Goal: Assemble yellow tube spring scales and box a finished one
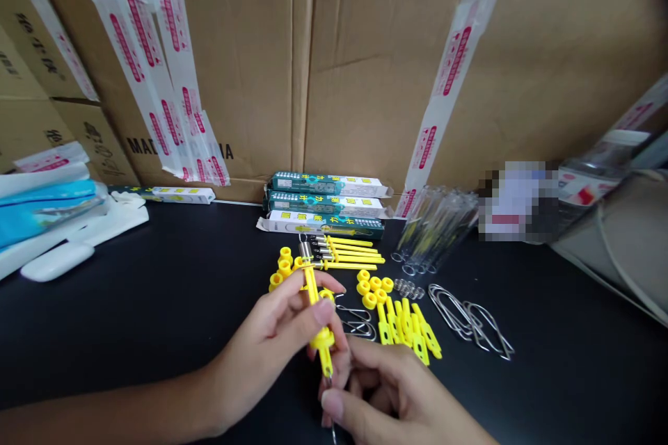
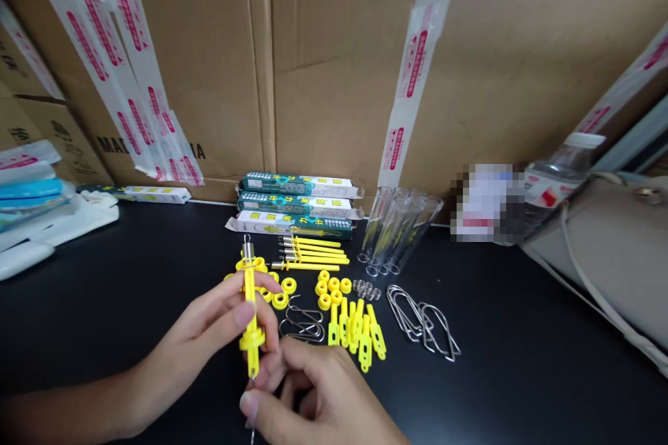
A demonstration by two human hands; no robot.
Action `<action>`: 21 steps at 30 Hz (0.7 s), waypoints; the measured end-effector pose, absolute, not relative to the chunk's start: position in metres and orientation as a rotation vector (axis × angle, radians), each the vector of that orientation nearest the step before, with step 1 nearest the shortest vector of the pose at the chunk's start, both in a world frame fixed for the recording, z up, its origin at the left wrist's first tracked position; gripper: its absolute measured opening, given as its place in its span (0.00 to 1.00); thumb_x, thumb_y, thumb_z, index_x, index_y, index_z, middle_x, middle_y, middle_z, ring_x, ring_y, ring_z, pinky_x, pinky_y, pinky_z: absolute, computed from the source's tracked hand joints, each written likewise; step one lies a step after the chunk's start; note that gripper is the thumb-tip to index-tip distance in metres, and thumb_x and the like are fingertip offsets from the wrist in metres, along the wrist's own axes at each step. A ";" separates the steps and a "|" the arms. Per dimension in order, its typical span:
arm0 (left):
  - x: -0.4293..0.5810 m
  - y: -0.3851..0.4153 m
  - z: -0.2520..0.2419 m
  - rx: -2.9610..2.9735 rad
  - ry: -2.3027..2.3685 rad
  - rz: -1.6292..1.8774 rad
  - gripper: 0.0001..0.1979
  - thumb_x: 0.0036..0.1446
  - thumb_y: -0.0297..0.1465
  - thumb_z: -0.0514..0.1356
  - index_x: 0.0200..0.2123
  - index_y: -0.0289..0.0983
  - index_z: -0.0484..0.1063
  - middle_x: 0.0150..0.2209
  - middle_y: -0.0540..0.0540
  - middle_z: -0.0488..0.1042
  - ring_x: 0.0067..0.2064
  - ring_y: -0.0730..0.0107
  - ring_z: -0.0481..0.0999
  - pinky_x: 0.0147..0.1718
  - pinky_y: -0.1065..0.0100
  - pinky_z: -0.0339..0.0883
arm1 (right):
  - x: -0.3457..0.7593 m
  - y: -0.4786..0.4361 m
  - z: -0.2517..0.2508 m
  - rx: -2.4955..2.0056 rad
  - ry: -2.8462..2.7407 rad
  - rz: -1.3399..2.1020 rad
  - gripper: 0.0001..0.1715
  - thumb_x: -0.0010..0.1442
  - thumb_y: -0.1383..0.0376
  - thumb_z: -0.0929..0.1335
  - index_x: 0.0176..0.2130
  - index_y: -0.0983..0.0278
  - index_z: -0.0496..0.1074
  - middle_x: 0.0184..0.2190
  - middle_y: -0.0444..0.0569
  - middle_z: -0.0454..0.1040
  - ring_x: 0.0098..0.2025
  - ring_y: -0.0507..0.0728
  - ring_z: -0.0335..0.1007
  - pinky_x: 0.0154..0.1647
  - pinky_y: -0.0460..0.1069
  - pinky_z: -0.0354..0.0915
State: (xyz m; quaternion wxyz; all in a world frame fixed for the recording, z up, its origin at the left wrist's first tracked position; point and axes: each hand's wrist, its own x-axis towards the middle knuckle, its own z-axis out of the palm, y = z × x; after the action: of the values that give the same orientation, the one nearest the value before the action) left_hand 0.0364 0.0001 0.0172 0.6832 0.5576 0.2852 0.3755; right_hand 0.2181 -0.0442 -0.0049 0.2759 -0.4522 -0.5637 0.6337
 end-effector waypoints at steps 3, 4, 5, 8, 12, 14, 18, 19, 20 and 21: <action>0.036 0.000 0.019 1.280 0.716 0.862 0.22 0.68 0.51 0.59 0.47 0.38 0.72 0.31 0.49 0.82 0.30 0.71 0.78 0.35 0.70 0.70 | 0.219 -0.044 -0.009 -1.218 -1.573 1.667 0.24 0.57 0.46 0.76 0.34 0.64 0.78 0.27 0.44 0.75 0.22 0.47 0.63 0.21 0.40 0.59; 0.036 0.000 0.019 1.280 0.723 0.855 0.22 0.68 0.51 0.59 0.47 0.38 0.71 0.30 0.49 0.83 0.30 0.71 0.78 0.35 0.71 0.70 | 0.219 -0.044 -0.009 -1.213 -1.617 1.651 0.24 0.60 0.46 0.75 0.35 0.64 0.81 0.27 0.44 0.76 0.22 0.47 0.62 0.21 0.41 0.58; 0.037 0.000 0.019 1.274 0.722 0.841 0.22 0.67 0.51 0.60 0.47 0.38 0.71 0.28 0.49 0.83 0.28 0.71 0.78 0.33 0.71 0.70 | 0.220 -0.043 -0.010 -1.201 -1.673 1.634 0.24 0.62 0.46 0.73 0.36 0.64 0.83 0.27 0.45 0.77 0.22 0.47 0.62 0.21 0.41 0.56; 0.038 0.000 0.018 1.251 0.709 0.809 0.22 0.66 0.50 0.62 0.48 0.38 0.69 0.25 0.49 0.82 0.25 0.72 0.76 0.30 0.73 0.68 | 0.223 -0.043 -0.007 -1.144 -1.813 1.580 0.25 0.65 0.45 0.70 0.39 0.61 0.87 0.28 0.48 0.81 0.24 0.48 0.64 0.24 0.43 0.56; 0.038 0.000 0.018 1.265 0.757 0.821 0.21 0.67 0.50 0.60 0.46 0.37 0.67 0.17 0.52 0.76 0.18 0.76 0.67 0.23 0.76 0.61 | 0.224 -0.043 0.003 -1.066 -1.897 1.523 0.32 0.66 0.41 0.68 0.38 0.63 0.88 0.27 0.50 0.80 0.27 0.52 0.68 0.27 0.47 0.58; 0.037 0.002 0.018 1.272 0.803 0.847 0.21 0.67 0.50 0.59 0.45 0.37 0.66 0.14 0.55 0.72 0.16 0.77 0.63 0.20 0.77 0.56 | 0.224 -0.043 0.006 -1.028 -1.921 1.484 0.35 0.67 0.40 0.66 0.31 0.64 0.87 0.22 0.46 0.73 0.26 0.51 0.65 0.27 0.47 0.57; 0.035 0.004 0.013 1.258 0.827 0.896 0.21 0.68 0.48 0.59 0.47 0.35 0.67 0.11 0.56 0.69 0.13 0.78 0.61 0.18 0.79 0.56 | 0.223 -0.043 0.002 -0.954 -2.019 1.368 0.41 0.67 0.37 0.64 0.16 0.63 0.67 0.18 0.40 0.58 0.24 0.50 0.58 0.26 0.47 0.53; 0.035 0.004 0.012 1.230 0.813 0.872 0.22 0.67 0.49 0.59 0.49 0.35 0.66 0.11 0.57 0.68 0.12 0.78 0.60 0.16 0.79 0.56 | 0.223 -0.042 0.000 -0.917 -2.032 1.337 0.42 0.67 0.36 0.63 0.16 0.62 0.62 0.18 0.39 0.57 0.24 0.50 0.58 0.27 0.47 0.53; 0.034 0.004 0.011 1.193 0.794 0.834 0.23 0.67 0.50 0.58 0.51 0.36 0.65 0.11 0.57 0.69 0.11 0.77 0.59 0.14 0.80 0.56 | 0.223 -0.042 -0.003 -0.871 -2.039 1.309 0.42 0.67 0.36 0.62 0.17 0.62 0.59 0.18 0.39 0.57 0.24 0.50 0.57 0.27 0.47 0.54; 0.034 0.004 0.012 1.151 0.771 0.787 0.25 0.67 0.51 0.57 0.54 0.36 0.63 0.11 0.56 0.69 0.09 0.77 0.58 0.10 0.80 0.54 | 0.222 -0.042 -0.006 -0.830 -2.040 1.283 0.42 0.67 0.35 0.61 0.17 0.62 0.57 0.18 0.39 0.58 0.23 0.49 0.57 0.27 0.47 0.54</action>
State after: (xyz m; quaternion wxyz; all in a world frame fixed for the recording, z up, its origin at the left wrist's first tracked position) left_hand 0.0339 0.0037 0.0117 0.6992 0.5164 0.3459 0.3533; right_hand 0.2225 -0.0416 -0.0064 0.2920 -0.3114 -0.7656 0.4813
